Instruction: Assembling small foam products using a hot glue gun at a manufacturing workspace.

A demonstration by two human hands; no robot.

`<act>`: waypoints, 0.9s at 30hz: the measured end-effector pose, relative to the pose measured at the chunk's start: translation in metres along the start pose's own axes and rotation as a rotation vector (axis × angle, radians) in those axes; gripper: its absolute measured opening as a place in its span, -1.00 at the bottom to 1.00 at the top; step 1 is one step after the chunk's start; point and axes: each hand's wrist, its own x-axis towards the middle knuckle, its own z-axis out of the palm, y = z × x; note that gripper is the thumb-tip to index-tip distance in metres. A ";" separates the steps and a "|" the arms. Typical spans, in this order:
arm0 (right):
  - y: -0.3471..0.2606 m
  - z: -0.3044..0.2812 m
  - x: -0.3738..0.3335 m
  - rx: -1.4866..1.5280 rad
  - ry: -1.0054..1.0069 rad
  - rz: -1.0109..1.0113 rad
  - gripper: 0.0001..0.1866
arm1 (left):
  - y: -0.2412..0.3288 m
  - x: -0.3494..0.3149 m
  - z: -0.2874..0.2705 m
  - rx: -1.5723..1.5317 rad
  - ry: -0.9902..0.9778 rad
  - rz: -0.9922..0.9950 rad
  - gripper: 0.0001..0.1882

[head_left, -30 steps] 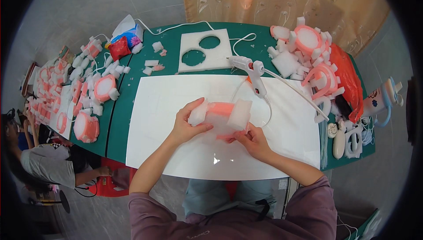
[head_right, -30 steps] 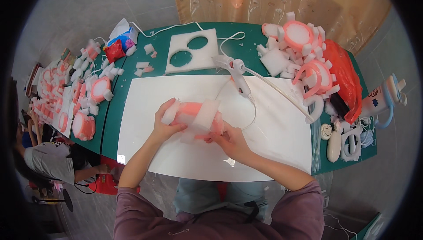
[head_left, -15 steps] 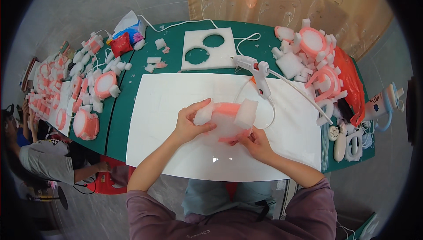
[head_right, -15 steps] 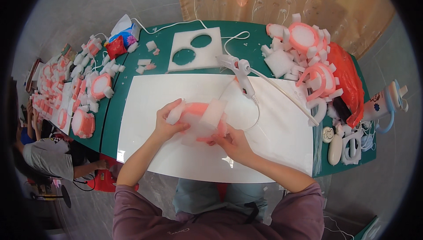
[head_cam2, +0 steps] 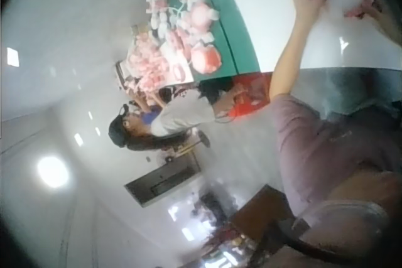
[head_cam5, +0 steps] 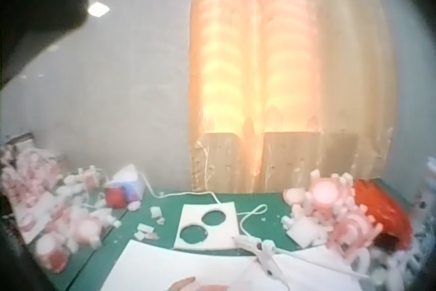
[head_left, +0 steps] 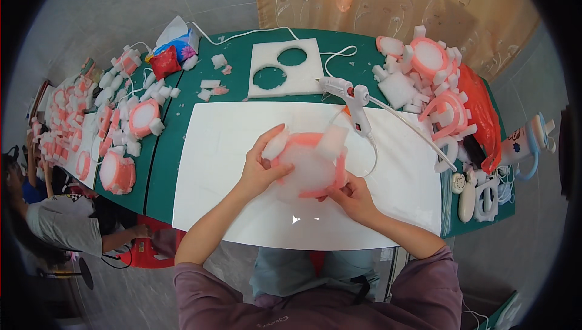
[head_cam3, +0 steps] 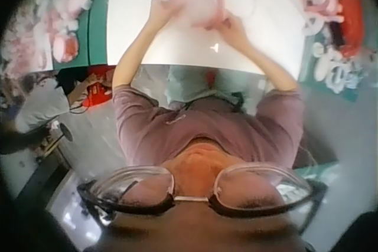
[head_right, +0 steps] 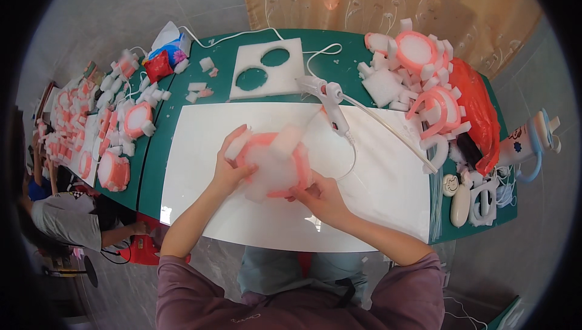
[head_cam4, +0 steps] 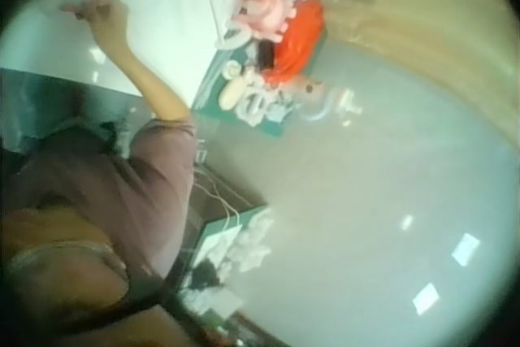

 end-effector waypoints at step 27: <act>0.003 0.003 0.000 -0.051 -0.074 0.114 -0.59 | 0.015 0.019 -0.003 -0.484 0.356 -0.082 -0.35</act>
